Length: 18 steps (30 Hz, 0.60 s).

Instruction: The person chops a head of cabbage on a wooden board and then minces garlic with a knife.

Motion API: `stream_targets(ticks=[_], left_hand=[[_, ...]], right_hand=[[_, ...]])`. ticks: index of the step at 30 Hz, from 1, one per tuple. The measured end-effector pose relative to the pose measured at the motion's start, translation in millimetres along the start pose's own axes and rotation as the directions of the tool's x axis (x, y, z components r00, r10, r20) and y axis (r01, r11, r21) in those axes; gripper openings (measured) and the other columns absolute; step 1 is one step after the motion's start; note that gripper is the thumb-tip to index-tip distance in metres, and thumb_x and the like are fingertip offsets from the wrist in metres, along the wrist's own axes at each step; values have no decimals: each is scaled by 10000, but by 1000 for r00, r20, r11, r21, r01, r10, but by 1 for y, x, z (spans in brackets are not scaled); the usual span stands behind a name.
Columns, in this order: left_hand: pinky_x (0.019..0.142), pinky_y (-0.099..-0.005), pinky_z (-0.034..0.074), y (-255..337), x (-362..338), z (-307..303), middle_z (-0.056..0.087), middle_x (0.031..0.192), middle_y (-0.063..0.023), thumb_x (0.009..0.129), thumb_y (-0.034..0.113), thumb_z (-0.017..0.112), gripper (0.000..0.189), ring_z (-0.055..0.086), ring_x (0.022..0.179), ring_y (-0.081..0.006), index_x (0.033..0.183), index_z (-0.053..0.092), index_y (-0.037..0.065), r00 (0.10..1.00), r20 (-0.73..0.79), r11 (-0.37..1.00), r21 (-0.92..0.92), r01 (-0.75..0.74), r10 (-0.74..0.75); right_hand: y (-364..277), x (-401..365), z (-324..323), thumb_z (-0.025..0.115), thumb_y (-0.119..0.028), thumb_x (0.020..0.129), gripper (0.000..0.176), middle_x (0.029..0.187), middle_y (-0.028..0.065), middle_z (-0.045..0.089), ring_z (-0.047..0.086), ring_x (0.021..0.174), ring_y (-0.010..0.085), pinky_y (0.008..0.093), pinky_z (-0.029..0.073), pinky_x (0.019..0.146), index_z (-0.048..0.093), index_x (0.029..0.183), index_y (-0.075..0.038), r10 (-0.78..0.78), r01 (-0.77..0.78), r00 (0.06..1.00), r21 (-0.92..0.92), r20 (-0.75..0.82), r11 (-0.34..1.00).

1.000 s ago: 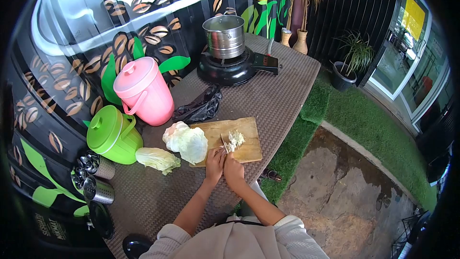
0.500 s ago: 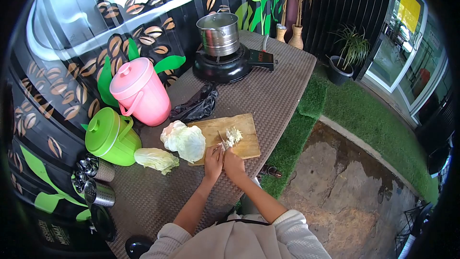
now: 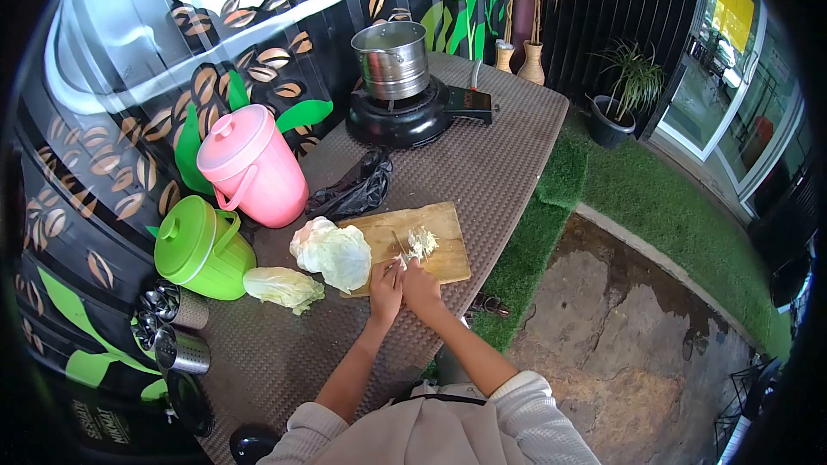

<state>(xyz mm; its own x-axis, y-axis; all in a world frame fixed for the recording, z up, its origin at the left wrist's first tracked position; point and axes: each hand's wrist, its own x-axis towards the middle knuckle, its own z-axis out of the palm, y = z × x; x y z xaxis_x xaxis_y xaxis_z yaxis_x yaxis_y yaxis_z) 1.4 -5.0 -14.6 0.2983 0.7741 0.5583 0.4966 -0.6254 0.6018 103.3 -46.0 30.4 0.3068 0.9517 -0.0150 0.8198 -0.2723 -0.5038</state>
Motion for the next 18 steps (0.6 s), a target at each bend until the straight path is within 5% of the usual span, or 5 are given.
stream_targets(ticks=[4, 7, 14, 16, 18], left_hand=[[849, -380, 488, 2, 1, 0, 618, 1045, -129, 854, 42, 637, 182, 584, 985, -301, 1016, 681, -28, 999, -27, 1000, 9, -20, 20], [854, -396, 483, 3, 2, -2, 620, 1031, -119, 879, 57, 608, 170, 575, 976, -311, 1005, 676, -34, 1000, -30, 999, -34, -4, 3], [841, -388, 485, 4, 2, -3, 618, 1040, -132, 864, 35, 625, 180, 585, 979, -309, 1016, 681, -41, 1000, -4, 999, -32, 1, -1], [841, -389, 484, 5, 2, -4, 619, 1039, -132, 863, 33, 625, 180, 586, 976, -310, 1015, 680, -45, 1000, -1, 999, -32, 19, -19], [841, -384, 484, 6, 3, -4, 621, 1036, -132, 863, 30, 625, 183, 589, 970, -305, 1020, 681, -45, 1000, -11, 999, -38, 14, -14]], right_hand=[[13, -6, 6, 516, -133, 894, 207, 718, 202, 666, 684, 672, 387, 438, 572, 580, 442, 1006, 24, -223, 215, 974, -153, -42, 965], [-3, -27, 11, 523, -119, 887, 237, 727, 193, 668, 687, 689, 382, 432, 573, 583, 446, 1041, 44, 58, -58, 998, -22, 6, 998], [5, 1, 18, 538, -126, 884, 277, 743, 199, 669, 694, 687, 360, 417, 574, 574, 442, 1073, 53, 3, -3, 1000, -61, 3, 998], [10, 3, 12, 538, -131, 888, 245, 768, 216, 668, 694, 680, 351, 402, 571, 562, 449, 1042, 36, -169, 162, 984, -125, -52, 979], [-3, -15, -2, 534, -138, 894, 239, 780, 223, 667, 694, 693, 355, 410, 571, 582, 453, 1040, 33, -100, 98, 995, -94, -26, 991]])
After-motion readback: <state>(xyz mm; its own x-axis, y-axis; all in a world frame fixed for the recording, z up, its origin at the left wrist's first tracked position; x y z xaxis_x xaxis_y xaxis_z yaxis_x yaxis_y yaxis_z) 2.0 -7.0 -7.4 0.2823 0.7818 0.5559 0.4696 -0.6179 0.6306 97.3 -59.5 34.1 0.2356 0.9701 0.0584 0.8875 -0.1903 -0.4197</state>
